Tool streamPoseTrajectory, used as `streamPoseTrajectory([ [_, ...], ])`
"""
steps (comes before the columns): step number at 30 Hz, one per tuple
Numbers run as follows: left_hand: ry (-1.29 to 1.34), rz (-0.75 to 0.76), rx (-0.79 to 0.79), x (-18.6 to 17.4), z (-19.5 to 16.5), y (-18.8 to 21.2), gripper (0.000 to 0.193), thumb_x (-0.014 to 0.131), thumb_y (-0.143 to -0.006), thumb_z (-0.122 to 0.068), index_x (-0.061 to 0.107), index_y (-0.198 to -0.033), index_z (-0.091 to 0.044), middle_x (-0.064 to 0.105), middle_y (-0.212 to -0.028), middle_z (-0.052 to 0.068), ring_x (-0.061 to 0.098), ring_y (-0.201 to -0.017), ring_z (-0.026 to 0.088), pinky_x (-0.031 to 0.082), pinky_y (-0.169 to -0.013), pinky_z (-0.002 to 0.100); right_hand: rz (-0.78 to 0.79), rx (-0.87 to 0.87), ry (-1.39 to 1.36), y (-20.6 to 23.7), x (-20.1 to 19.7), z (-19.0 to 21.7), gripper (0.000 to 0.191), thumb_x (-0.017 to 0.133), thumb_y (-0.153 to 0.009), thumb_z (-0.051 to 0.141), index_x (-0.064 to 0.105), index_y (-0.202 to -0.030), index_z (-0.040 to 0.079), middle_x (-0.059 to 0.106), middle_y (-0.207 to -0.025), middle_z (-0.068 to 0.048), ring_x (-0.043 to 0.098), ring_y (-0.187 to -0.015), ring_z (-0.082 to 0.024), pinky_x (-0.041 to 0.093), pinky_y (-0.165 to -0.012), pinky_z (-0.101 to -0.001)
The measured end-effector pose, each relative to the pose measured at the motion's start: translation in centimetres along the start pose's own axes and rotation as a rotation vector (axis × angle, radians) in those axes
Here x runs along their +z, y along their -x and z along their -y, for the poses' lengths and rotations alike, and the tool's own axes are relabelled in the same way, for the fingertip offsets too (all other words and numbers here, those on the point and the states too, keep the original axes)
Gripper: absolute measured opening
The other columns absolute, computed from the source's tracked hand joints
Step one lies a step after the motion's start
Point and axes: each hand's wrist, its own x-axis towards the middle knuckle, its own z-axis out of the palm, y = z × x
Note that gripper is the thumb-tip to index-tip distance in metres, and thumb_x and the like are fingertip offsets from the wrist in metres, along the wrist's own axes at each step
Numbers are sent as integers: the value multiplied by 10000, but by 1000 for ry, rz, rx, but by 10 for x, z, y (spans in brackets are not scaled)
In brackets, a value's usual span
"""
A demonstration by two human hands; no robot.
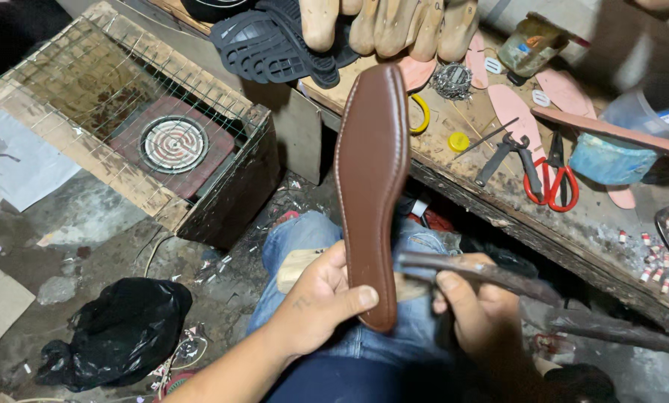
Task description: The person sits with a black shoe upper on their lap, hammers the sole edge with a wooden mallet, and uses pincers to trim and press the material. They then fit a pink insole onto a wooden shoe last, hammer it flat, and press the insole into the shoe upper, adjusting it to seat properly.
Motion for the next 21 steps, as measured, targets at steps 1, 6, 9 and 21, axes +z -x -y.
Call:
streamPoseTrajectory([
  [1,-124,26,-6,-2,-3,4,523,705,-964,-127,482,-1426,-23,619,-1261,36,596,-1177,132,488,-1052,348,-65,22,174,-4,-8,-2,171,581,-954,159,674,-1022,32,659,-726,-95,625,-679,-179,497,-656,-315],
  [6,-541,-11,-12,-10,-10,15,450,633,-975,-161,525,-1380,5,668,-1301,79,625,-1214,166,485,-1086,349,-271,-269,630,-89,-61,-39,336,668,-974,238,626,-1214,7,657,-1056,-210,632,-990,-345,499,-897,-433],
  [9,-714,-52,30,-16,-8,15,467,615,-964,-172,513,-1392,-16,650,-1267,74,605,-1203,160,465,-1073,343,-328,-248,918,-135,-99,-69,380,684,-954,208,665,-1286,23,642,-1232,-268,600,-1134,-459,482,-954,-532],
  [21,-798,28,-94,-35,5,24,402,585,-927,-161,565,-1304,-21,645,-1172,57,587,-1113,152,469,-1034,334,-427,-292,1137,-206,-174,-148,291,761,-928,234,766,-1165,63,717,-1117,-231,657,-1080,-415,492,-999,-517],
])
